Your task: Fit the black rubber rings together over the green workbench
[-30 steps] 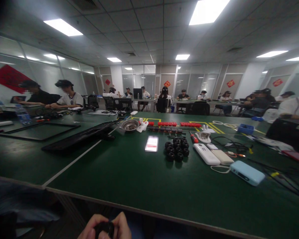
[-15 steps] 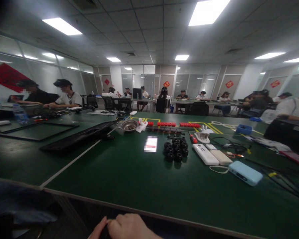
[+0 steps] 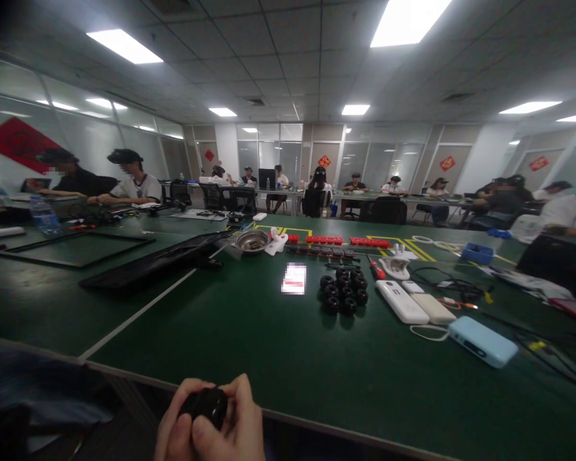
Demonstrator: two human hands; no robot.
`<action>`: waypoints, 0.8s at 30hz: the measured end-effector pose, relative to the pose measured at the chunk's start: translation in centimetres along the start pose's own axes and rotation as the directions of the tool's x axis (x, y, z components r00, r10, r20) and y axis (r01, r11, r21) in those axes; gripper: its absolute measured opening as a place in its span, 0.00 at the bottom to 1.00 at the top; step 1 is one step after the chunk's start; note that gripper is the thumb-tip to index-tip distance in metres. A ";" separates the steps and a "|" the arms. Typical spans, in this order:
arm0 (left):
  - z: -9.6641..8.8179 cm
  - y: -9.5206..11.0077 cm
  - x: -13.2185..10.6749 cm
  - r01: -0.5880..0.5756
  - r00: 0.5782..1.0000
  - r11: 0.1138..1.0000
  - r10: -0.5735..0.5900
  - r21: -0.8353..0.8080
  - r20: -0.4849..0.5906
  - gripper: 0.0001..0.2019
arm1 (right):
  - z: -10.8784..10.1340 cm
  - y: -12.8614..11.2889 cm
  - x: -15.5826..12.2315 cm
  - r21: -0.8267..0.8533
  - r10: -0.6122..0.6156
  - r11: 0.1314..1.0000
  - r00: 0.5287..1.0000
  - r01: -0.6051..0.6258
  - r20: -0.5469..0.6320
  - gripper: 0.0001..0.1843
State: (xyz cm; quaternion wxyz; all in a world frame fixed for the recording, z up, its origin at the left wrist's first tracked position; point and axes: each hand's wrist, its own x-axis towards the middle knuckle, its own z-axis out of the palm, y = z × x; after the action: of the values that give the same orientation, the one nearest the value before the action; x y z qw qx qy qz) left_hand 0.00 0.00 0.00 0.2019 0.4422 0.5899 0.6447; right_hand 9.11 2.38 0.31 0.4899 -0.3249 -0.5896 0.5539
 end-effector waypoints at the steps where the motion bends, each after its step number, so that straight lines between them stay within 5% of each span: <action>1: 0.0 -0.2 0.3 -0.043 0.999 0.999 0.043 0.013 -0.020 0.26 | 0.5 0.0 0.3 0.128 0.065 0.990 0.998 -0.065 0.000 0.24; 4: -0.1 -0.1 1.2 -0.172 0.985 0.984 0.173 0.037 -0.022 0.25 | 1.1 -0.1 1.2 0.303 0.315 0.893 0.943 -0.334 0.110 0.23; 7: -0.4 0.5 2.2 -0.182 0.978 0.983 0.178 0.028 0.108 0.23 | 0.1 -1.1 1.9 0.151 0.406 0.883 0.885 -0.444 0.226 0.22; 8: -0.6 0.5 2.4 -0.132 0.980 0.991 0.127 0.025 0.154 0.22 | -0.5 -1.7 2.2 0.038 0.347 0.930 0.908 -0.365 0.234 0.22; 10: -0.7 0.2 2.6 0.010 0.980 1.000 -0.015 0.027 0.197 0.20 | -1.5 -3.1 2.8 -0.291 0.062 0.956 0.959 0.022 0.278 0.26; 13: -0.7 -1.3 2.8 0.138 0.981 0.990 -0.140 0.021 0.132 0.20 | -2.2 -4.8 3.9 -0.631 -0.197 0.597 0.853 0.495 0.483 0.32; 15: -0.4 -2.1 2.9 0.219 0.969 0.976 -0.218 -0.003 0.115 0.22 | -2.0 -5.1 4.6 -0.672 -0.238 0.435 0.797 0.599 0.556 0.31; 17: -0.2 -2.2 3.2 0.251 0.963 0.968 -0.247 -0.021 0.106 0.24 | -1.5 -5.0 5.0 -0.683 -0.297 0.386 0.784 0.620 0.544 0.26; 21: 0.2 -0.5 3.9 0.168 0.986 0.978 -0.164 -0.125 0.037 0.25 | -0.2 -3.9 5.2 -0.674 -0.413 0.507 0.838 0.538 0.358 0.18; 24: 0.3 0.6 4.5 0.067 0.996 0.990 -0.059 -0.127 0.063 0.24 | 0.8 -3.3 5.0 -0.617 -0.335 0.692 0.924 0.375 0.186 0.14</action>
State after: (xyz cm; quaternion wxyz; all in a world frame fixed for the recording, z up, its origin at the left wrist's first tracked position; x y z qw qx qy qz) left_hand -1.94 3.54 2.03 0.2675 0.4284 0.5546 0.6613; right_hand 7.40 6.12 4.70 0.4289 -0.3361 -0.8083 0.2228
